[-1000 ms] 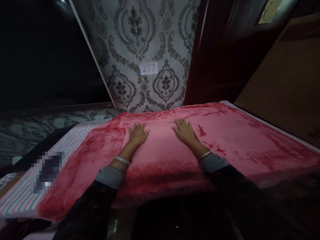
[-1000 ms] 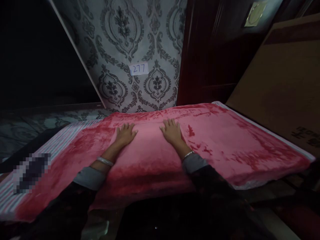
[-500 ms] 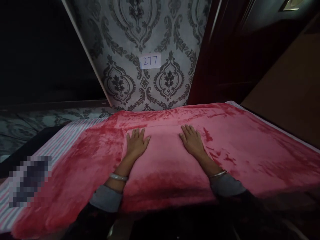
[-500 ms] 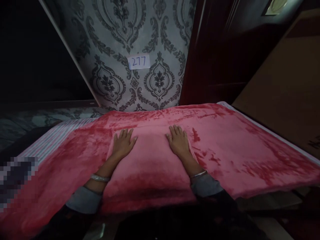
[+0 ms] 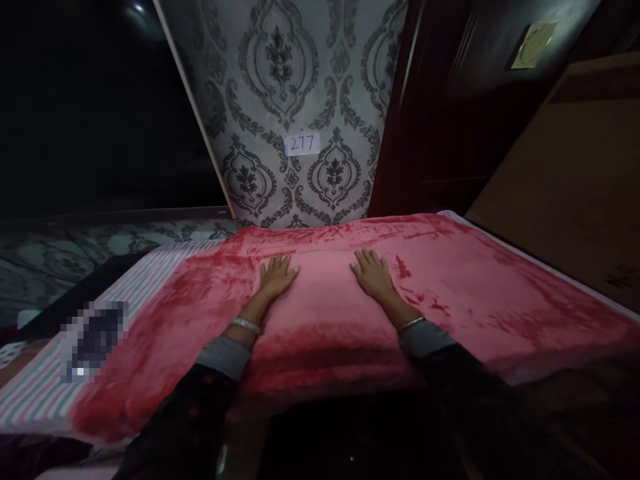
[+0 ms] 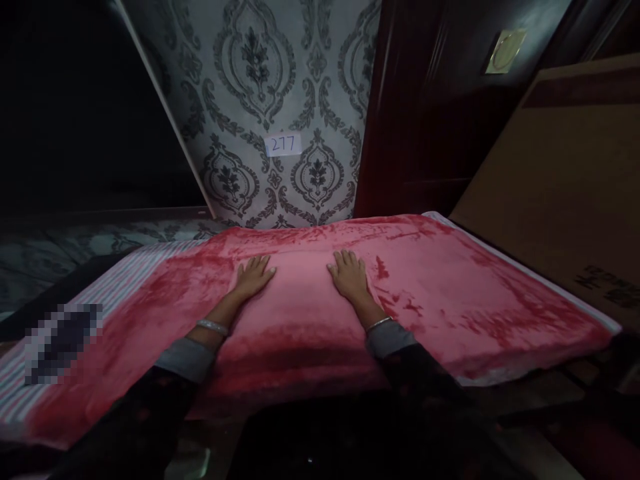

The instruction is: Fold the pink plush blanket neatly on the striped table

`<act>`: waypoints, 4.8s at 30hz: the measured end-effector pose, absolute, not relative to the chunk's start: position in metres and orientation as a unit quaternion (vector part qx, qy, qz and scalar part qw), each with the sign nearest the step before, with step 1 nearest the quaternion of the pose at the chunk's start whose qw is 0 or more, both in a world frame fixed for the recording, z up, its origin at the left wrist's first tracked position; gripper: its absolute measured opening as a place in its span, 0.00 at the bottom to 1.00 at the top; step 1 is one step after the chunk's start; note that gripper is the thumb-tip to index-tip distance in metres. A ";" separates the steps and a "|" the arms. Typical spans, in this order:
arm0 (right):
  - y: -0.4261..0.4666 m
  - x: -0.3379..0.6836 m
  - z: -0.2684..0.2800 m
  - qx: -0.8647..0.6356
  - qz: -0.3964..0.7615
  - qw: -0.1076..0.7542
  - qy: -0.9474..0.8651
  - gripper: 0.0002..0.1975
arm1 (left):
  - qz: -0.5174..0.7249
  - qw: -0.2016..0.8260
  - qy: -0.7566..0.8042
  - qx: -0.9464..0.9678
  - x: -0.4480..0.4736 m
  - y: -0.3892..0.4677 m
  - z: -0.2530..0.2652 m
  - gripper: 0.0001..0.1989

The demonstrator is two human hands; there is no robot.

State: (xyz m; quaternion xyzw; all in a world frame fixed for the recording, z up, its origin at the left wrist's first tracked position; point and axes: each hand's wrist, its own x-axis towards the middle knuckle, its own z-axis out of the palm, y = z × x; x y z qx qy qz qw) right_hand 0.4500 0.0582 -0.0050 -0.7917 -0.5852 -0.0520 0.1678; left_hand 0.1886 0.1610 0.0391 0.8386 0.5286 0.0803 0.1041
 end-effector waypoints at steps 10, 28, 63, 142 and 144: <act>0.044 0.401 0.043 -0.597 0.030 0.133 -0.790 0.27 | 0.128 0.102 0.264 0.951 0.174 0.002 0.026 0.30; 0.088 0.476 -0.005 -0.698 -0.055 0.098 -0.708 0.28 | 0.215 -0.033 0.269 0.938 0.180 -0.036 -0.041 0.36; 0.158 0.375 0.012 -0.587 0.098 0.077 -0.800 0.30 | 0.285 -0.096 0.350 0.887 0.139 -0.031 -0.052 0.36; -0.094 0.426 -0.058 -0.627 -0.101 0.263 -0.727 0.27 | -0.006 0.064 0.093 0.994 0.357 0.128 0.029 0.37; -0.093 0.426 -0.059 -0.628 -0.107 0.270 -0.722 0.26 | -0.011 0.069 0.118 0.991 0.376 0.141 0.026 0.37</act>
